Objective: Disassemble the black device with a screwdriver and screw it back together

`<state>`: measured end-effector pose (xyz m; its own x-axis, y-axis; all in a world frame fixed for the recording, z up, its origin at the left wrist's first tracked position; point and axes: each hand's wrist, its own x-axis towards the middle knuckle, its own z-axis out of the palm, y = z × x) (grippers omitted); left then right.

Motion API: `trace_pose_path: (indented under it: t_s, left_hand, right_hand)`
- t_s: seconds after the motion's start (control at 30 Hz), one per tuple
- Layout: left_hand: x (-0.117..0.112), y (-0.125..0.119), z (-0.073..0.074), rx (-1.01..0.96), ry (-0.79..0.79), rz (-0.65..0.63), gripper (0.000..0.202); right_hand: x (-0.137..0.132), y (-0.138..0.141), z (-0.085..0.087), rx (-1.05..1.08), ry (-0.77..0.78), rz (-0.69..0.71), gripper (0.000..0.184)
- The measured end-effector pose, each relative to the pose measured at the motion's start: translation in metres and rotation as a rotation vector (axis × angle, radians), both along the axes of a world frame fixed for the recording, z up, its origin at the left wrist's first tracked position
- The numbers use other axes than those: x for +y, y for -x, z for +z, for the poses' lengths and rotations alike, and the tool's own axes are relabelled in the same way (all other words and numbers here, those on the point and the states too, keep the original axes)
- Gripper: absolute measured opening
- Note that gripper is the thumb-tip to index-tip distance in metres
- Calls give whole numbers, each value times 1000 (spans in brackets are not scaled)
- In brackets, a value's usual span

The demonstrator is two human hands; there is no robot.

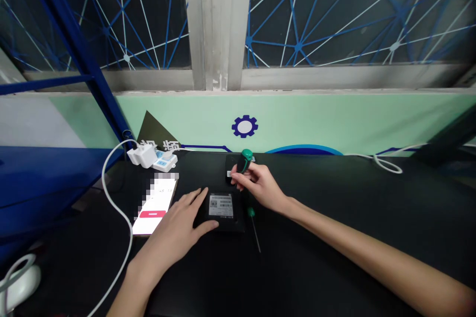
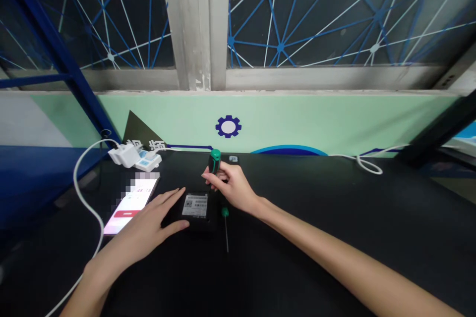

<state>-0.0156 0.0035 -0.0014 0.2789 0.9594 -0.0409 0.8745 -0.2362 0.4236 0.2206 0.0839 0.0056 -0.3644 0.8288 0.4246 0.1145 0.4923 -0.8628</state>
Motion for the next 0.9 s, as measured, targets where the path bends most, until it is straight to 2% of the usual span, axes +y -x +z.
trace_pose_path:
  t_s: [0.13, 0.23, 0.4, 0.6, 0.73, 0.9]
  left_hand:
    - [0, -2, 1, 13, 7, 5, 75]
    - [0, -2, 0, 41, -11, 11, 75]
    - [1, -3, -6, 77, -117, -11, 71]
    - [1, -2, -10, 65, -148, 1, 70]
    - [0, -2, -8, 42, -119, 1, 72]
    - [0, -3, -5, 24, -43, 22, 75]
  right_hand:
    - [-3, 2, -15, 18, -50, -34, 27]
    - [-4, 2, -19, 44, -56, -51, 27]
    - [-5, 2, -20, 70, -47, -65, 28]
    - [-3, 2, -20, 71, -29, -66, 28]
    - [-4, 1, -16, 82, 15, -35, 29]
    - [-4, -1, -15, 70, -7, 11, 34]
